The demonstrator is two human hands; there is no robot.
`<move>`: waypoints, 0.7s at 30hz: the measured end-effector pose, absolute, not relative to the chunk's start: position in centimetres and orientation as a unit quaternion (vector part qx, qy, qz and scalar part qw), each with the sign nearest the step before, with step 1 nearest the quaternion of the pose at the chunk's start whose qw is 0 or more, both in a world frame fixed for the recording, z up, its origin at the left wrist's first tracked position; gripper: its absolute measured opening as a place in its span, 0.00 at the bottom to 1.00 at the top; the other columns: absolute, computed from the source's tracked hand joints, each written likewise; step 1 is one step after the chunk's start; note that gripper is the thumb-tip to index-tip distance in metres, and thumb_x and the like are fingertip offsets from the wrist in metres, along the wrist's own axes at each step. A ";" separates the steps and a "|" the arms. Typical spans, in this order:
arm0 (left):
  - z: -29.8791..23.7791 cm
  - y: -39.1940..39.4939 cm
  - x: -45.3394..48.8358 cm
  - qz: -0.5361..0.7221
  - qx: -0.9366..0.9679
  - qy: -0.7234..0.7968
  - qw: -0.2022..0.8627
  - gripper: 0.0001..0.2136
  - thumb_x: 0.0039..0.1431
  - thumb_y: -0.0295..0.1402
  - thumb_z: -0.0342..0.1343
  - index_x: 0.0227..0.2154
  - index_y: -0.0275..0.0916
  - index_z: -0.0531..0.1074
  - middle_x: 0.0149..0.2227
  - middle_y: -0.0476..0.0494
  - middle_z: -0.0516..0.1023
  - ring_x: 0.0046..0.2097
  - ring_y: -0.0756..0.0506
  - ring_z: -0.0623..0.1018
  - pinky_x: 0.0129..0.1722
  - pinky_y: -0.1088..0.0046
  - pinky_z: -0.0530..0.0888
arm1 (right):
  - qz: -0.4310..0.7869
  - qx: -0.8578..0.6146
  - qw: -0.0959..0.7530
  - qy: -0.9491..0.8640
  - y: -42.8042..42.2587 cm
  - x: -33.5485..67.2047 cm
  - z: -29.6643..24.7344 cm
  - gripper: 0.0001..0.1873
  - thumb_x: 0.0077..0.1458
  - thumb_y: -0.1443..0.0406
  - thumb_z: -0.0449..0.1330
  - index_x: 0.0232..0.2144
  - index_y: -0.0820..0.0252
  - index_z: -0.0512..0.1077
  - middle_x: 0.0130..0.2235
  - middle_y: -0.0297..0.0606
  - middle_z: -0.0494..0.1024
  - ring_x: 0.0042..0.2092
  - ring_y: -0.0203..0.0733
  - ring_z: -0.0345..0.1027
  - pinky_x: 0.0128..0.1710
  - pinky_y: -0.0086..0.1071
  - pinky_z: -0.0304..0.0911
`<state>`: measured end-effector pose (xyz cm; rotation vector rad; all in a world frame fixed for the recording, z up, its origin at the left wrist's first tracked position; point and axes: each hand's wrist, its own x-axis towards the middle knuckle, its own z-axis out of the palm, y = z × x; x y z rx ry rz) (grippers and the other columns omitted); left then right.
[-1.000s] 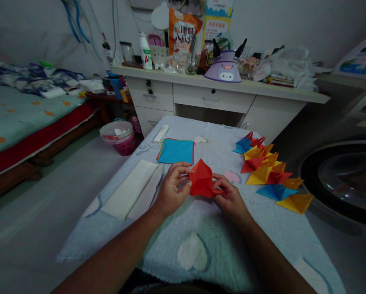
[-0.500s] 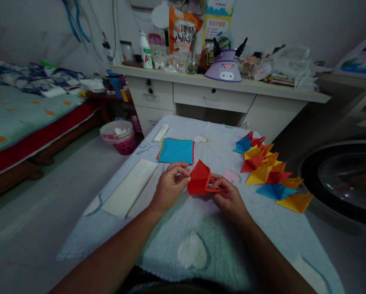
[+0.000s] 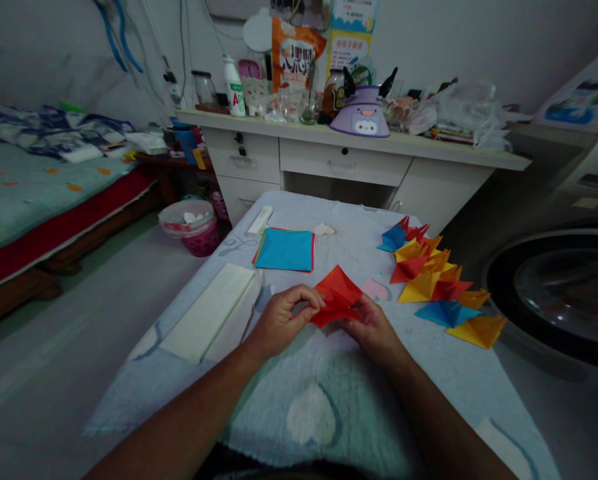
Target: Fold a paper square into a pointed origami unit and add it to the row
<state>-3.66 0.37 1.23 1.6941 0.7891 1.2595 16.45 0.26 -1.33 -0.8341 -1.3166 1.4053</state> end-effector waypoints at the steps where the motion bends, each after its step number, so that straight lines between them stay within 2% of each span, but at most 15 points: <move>1: 1.3 0.3 -3.7 0.502 0.679 0.319 0.430 0.03 0.59 0.26 0.55 0.31 0.38 0.71 0.35 0.44 0.77 0.42 0.46 0.77 0.45 0.68 0.73 | 0.577 -0.350 0.495 -0.547 0.2 16.5 -1.2 0.23 0.45 0.58 0.70 0.45 0.55 0.72 0.48 0.41 0.78 0.50 0.48 0.70 0.54 0.44 0.63; 5: 1.0 0.3 -3.6 0.501 0.666 0.342 0.435 0.02 0.58 0.26 0.57 0.33 0.38 0.72 0.36 0.45 0.78 0.42 0.47 0.78 0.45 0.70 0.73 | 0.572 -0.368 0.486 -0.549 0.0 16.6 -1.0 0.20 0.48 0.57 0.69 0.43 0.54 0.75 0.45 0.38 0.79 0.46 0.46 0.72 0.50 0.41 0.66; 10: 1.1 0.2 -3.1 0.526 0.648 0.377 0.402 0.02 0.58 0.26 0.56 0.33 0.38 0.71 0.36 0.46 0.76 0.40 0.48 0.77 0.42 0.72 0.73 | 0.567 -0.380 0.471 -0.559 0.0 16.6 -1.5 0.11 0.51 0.57 0.67 0.35 0.55 0.77 0.33 0.35 0.79 0.35 0.40 0.72 0.39 0.34 0.68; 15: 1.8 0.1 -3.1 0.499 0.675 0.430 0.332 0.03 0.57 0.27 0.55 0.33 0.39 0.71 0.34 0.48 0.75 0.37 0.49 0.75 0.36 0.74 0.70 | 0.579 -0.407 0.464 -0.533 0.2 16.6 -2.5 0.12 0.49 0.55 0.68 0.33 0.55 0.78 0.28 0.34 0.79 0.28 0.39 0.71 0.30 0.33 0.67; 18: 1.5 0.0 -3.4 0.501 0.684 0.421 0.323 0.08 0.62 0.33 0.52 0.42 0.40 0.71 0.43 0.44 0.75 0.44 0.46 0.74 0.41 0.70 0.70 | 0.593 -0.404 0.467 -0.517 0.3 16.5 -2.6 0.13 0.49 0.55 0.68 0.33 0.56 0.77 0.27 0.34 0.79 0.27 0.38 0.71 0.30 0.32 0.67; 21: 0.8 0.0 -3.4 0.510 0.681 0.384 0.358 0.21 0.60 0.39 0.55 0.55 0.41 0.63 0.53 0.38 0.70 0.54 0.41 0.71 0.48 0.65 0.70 | 0.606 -0.395 0.477 -0.499 0.2 16.3 -2.2 0.14 0.48 0.55 0.69 0.33 0.57 0.76 0.27 0.34 0.79 0.27 0.38 0.71 0.30 0.33 0.69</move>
